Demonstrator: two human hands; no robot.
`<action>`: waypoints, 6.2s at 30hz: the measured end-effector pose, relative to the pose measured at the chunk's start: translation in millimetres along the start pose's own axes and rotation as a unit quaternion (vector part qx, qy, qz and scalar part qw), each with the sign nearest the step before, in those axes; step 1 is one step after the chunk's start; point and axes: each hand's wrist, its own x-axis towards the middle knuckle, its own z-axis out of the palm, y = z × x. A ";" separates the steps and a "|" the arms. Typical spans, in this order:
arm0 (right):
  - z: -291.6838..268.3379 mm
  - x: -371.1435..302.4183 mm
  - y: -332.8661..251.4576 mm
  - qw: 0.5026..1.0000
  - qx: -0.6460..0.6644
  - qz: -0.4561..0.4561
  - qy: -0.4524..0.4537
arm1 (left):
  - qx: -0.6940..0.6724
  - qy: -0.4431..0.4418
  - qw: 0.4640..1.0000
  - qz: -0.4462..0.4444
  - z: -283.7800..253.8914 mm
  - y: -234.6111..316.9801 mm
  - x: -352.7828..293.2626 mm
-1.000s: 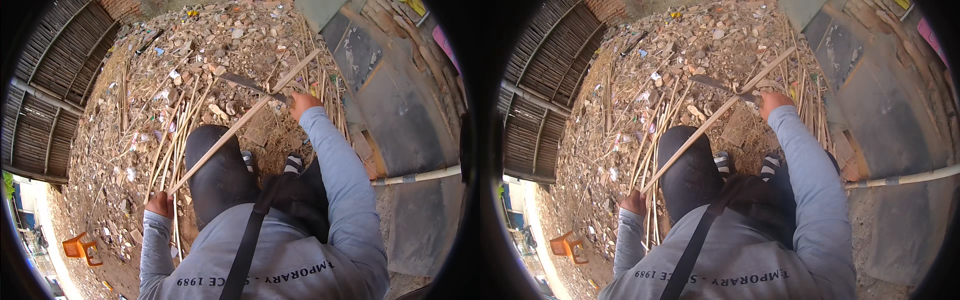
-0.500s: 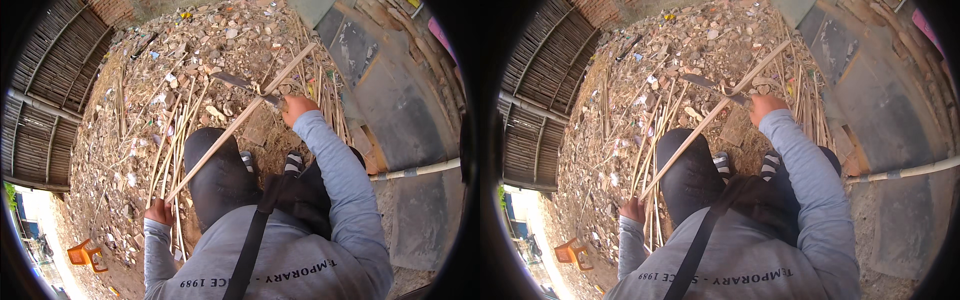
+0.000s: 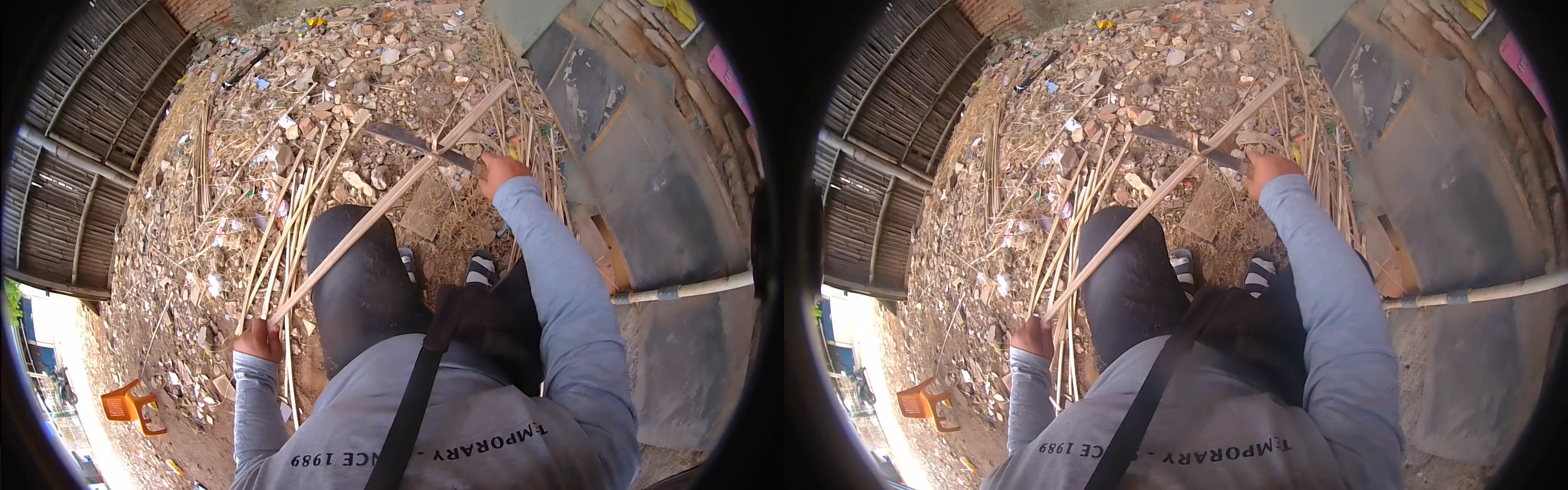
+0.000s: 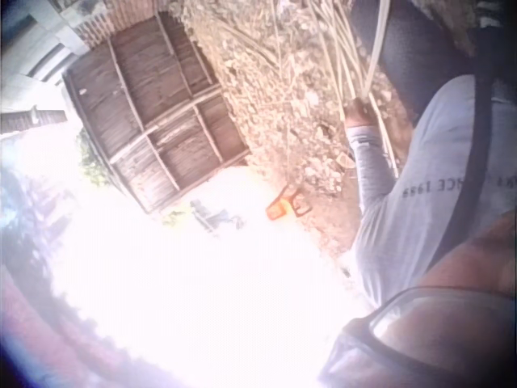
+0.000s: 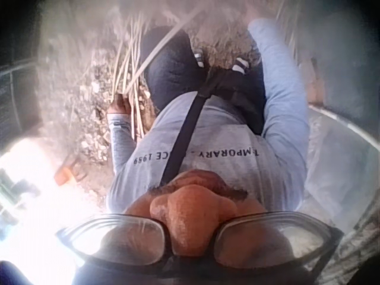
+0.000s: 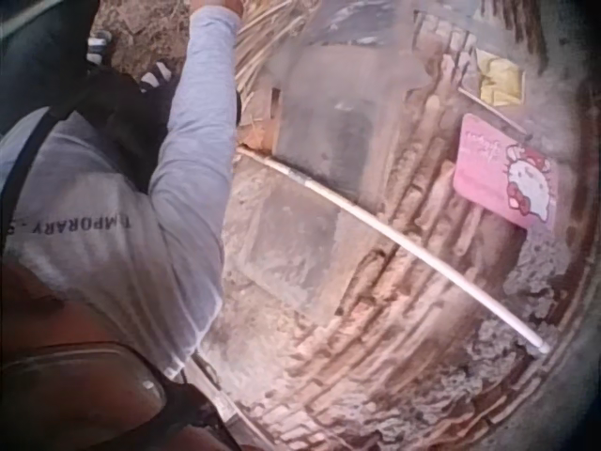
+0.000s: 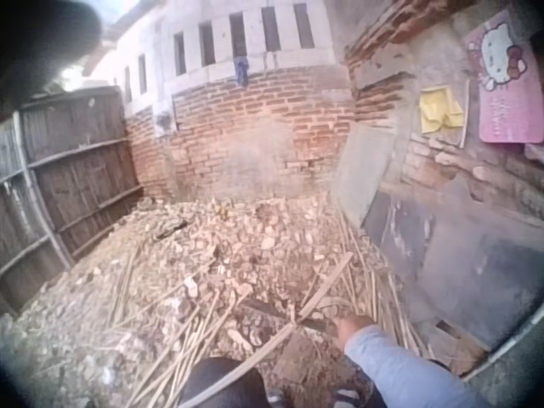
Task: The person scrapes the surface of a bamboo strip using a machete held in their right hand while securing the strip with their left hand.
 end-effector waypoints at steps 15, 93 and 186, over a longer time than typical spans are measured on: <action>6.7 -46.5 -62.5 0.972 0.034 -0.228 -0.036 | -0.017 0.011 1.000 -0.006 -0.6 4.6 -0.4; 23.5 -2.4 -12.5 0.998 0.052 -0.028 0.008 | 0.004 -0.056 0.998 -0.010 -22.7 29.9 27.7; -22.5 -16.9 -20.9 0.968 0.199 -0.155 0.008 | 0.009 0.041 0.999 -0.020 1.7 -2.4 -3.0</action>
